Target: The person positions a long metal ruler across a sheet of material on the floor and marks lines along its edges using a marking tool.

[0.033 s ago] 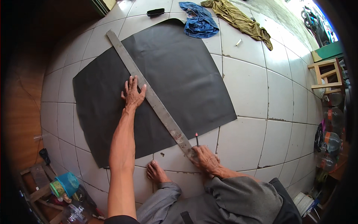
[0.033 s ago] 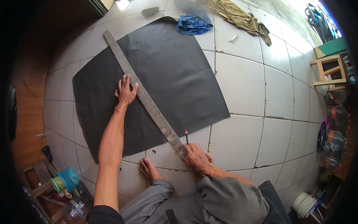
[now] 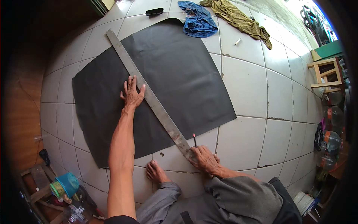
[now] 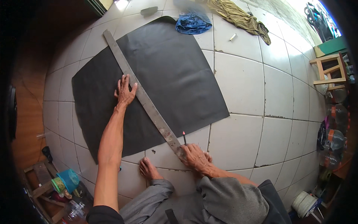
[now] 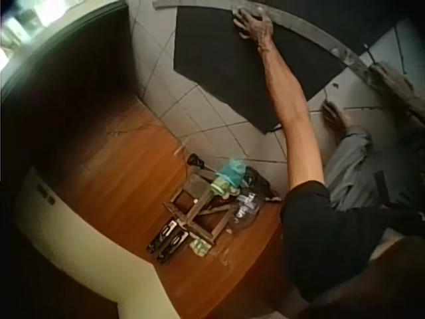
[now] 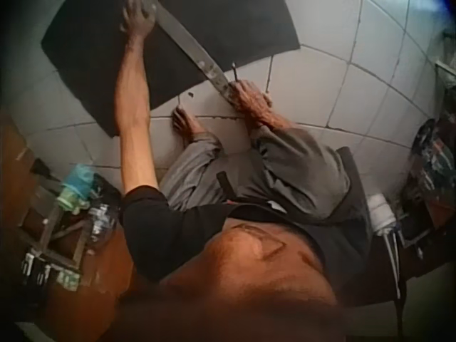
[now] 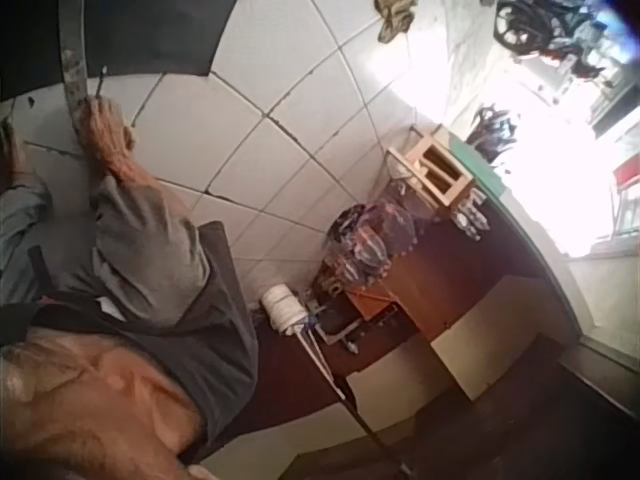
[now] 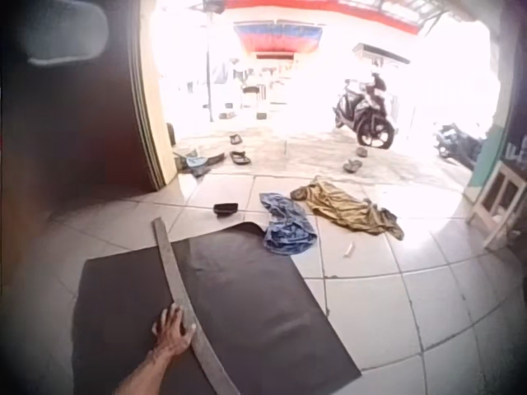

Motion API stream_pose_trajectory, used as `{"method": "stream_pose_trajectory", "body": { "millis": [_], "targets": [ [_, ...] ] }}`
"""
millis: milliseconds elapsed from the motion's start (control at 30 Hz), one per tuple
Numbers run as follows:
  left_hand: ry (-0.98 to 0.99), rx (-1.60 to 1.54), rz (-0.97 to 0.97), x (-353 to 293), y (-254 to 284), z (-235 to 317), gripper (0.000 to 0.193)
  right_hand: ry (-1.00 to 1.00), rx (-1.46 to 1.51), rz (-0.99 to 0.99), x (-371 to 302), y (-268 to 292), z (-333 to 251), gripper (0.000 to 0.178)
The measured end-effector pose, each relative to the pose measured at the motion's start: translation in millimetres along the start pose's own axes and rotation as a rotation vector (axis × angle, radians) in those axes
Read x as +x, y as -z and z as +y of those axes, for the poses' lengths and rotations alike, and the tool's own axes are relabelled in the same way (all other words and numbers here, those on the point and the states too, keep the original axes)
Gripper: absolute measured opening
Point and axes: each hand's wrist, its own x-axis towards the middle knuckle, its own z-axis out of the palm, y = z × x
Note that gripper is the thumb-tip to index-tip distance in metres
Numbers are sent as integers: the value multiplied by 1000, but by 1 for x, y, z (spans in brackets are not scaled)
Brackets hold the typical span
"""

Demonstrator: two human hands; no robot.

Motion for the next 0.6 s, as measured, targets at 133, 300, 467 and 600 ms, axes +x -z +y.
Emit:
{"method": "stream_pose_trajectory", "body": {
  "millis": [133,300,467,600],
  "targets": [
    [4,-1,26,-1,-3,-2,77,119,-80,-85,2,6,-10,52],
    [12,1,49,-2,-6,-3,77,65,-136,-132,5,10,-18,54],
    [0,0,41,-2,-6,-2,78,-10,-125,-101,3,3,-13,55],
    [-2,2,43,-3,-3,-4,79,-5,-105,-73,1,2,-11,56]
  ]
}}
